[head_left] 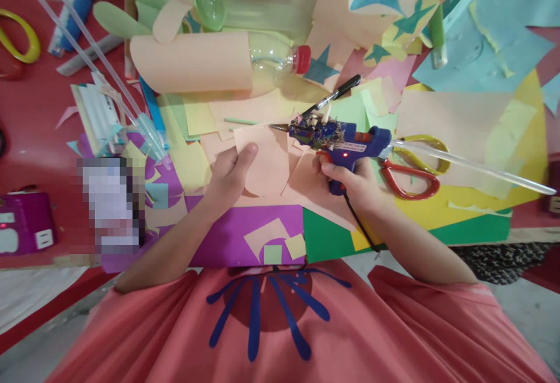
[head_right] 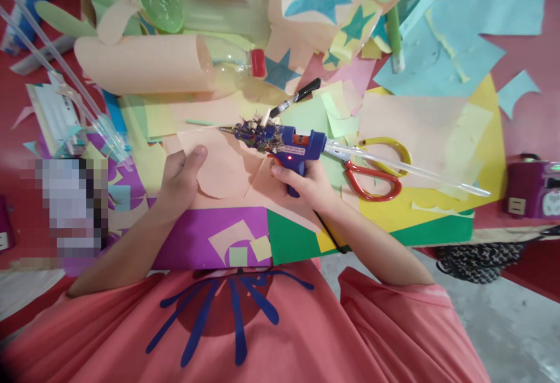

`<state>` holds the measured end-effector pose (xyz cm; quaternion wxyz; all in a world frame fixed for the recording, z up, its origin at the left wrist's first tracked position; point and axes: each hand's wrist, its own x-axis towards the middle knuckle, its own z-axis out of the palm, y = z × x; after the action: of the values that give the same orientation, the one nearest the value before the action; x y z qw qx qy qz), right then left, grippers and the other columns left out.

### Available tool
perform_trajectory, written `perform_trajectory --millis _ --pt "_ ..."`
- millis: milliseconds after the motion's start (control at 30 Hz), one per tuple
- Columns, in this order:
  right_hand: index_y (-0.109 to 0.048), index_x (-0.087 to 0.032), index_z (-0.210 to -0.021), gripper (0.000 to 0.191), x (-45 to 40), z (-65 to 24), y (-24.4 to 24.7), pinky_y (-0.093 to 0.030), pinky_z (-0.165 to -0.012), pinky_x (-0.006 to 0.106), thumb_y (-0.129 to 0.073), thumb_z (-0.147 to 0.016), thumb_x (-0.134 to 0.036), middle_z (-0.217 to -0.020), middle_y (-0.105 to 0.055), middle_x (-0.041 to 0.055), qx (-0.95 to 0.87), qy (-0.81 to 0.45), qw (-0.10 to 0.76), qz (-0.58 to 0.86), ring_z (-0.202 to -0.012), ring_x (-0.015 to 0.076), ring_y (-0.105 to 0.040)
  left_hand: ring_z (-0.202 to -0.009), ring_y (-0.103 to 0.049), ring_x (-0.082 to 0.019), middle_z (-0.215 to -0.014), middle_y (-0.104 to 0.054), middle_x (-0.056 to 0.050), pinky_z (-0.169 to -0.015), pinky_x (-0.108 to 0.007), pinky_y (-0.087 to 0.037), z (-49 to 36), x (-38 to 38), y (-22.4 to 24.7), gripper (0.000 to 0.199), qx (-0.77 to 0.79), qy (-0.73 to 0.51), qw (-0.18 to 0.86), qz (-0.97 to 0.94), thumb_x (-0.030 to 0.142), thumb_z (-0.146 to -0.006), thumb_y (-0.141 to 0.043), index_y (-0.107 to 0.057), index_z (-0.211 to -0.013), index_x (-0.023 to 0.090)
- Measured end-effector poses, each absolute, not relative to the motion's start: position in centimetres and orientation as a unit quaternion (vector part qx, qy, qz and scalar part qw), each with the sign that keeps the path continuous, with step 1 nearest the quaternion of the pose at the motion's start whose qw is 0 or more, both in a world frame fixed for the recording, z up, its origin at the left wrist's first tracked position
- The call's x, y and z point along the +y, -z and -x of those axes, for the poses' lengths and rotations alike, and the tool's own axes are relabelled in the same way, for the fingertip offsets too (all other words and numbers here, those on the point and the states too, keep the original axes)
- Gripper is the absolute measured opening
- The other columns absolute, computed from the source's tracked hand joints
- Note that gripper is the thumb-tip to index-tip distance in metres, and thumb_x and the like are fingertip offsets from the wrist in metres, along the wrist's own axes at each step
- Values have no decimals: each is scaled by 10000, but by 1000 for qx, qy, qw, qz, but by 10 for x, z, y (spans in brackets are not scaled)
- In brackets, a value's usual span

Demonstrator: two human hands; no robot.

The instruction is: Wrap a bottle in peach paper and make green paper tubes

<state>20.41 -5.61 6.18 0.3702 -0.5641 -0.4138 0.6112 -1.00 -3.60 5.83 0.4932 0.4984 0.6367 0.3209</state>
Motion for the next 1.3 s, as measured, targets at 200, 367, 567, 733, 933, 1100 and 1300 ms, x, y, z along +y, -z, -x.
perform_trajectory --millis 200,367,567,733,933,1100,1300 --pt "-516 -213 -643 316 -56 -206 -59 -370 -384 236 -710 -687 -458 -542 -502 -43 -411 -610 386 557 -421 82 -455 -526 -501 -136 -504 -445 11 -458 -245 -383 10 -34 -58 478 638 -338 484 -495 612 -799 -525 -451 -557 206" --pt "-519 -214 -629 274 -54 -206 -61 -358 -377 235 -708 -681 -405 -551 -506 -41 -400 -601 399 565 -415 84 -456 -510 -497 -130 -489 -424 17 -447 -240 -386 11 -35 -57 486 641 -347 473 -494 621 -790 -531 -437 -551 209" --pt "-524 -211 -625 264 -53 -207 -62 -363 -384 238 -703 -660 -403 -571 -515 -35 -398 -588 396 583 -431 84 -448 -543 -537 -140 -520 -479 6 -471 -241 -417 12 -36 -57 482 630 -355 473 -504 625 -819 -508 -494 -594 199" --pt "-521 -216 -641 251 -54 -208 -59 -362 -388 231 -690 -673 -399 -535 -507 -42 -404 -583 395 584 -440 88 -449 -521 -519 -130 -532 -488 6 -455 -239 -402 12 -34 -53 543 602 -369 475 -526 694 -808 -483 -516 -614 188" --pt "-548 -204 -652 192 -49 -209 -61 -342 -387 236 -663 -692 -352 -525 -531 -41 -410 -569 400 590 -394 83 -459 -483 -446 -107 -502 -425 15 -409 -232 -341 15 -33 -50 584 584 -380 456 -553 729 -797 -476 -460 -566 194" --pt "-583 -194 -768 200 -41 -230 -71 -328 -413 265 -583 -739 -392 -462 -532 -23 -406 -539 430 600 -375 113 -484 -493 -501 -116 -515 -481 8 -411 -228 -379 14 -34 -48 571 564 -387 457 -568 712 -826 -452 -509 -606 187" --pt "-533 -229 -754 188 -41 -296 -73 -297 -427 281 -574 -571 -248 -678 -653 27 -301 -419 526 676 -405 104 -499 -632 -645 -167 -636 -627 -23 -550 -257 -529 13 -36 -46 560 543 -391 479 -568 682 -866 -410 -627 -792 171"
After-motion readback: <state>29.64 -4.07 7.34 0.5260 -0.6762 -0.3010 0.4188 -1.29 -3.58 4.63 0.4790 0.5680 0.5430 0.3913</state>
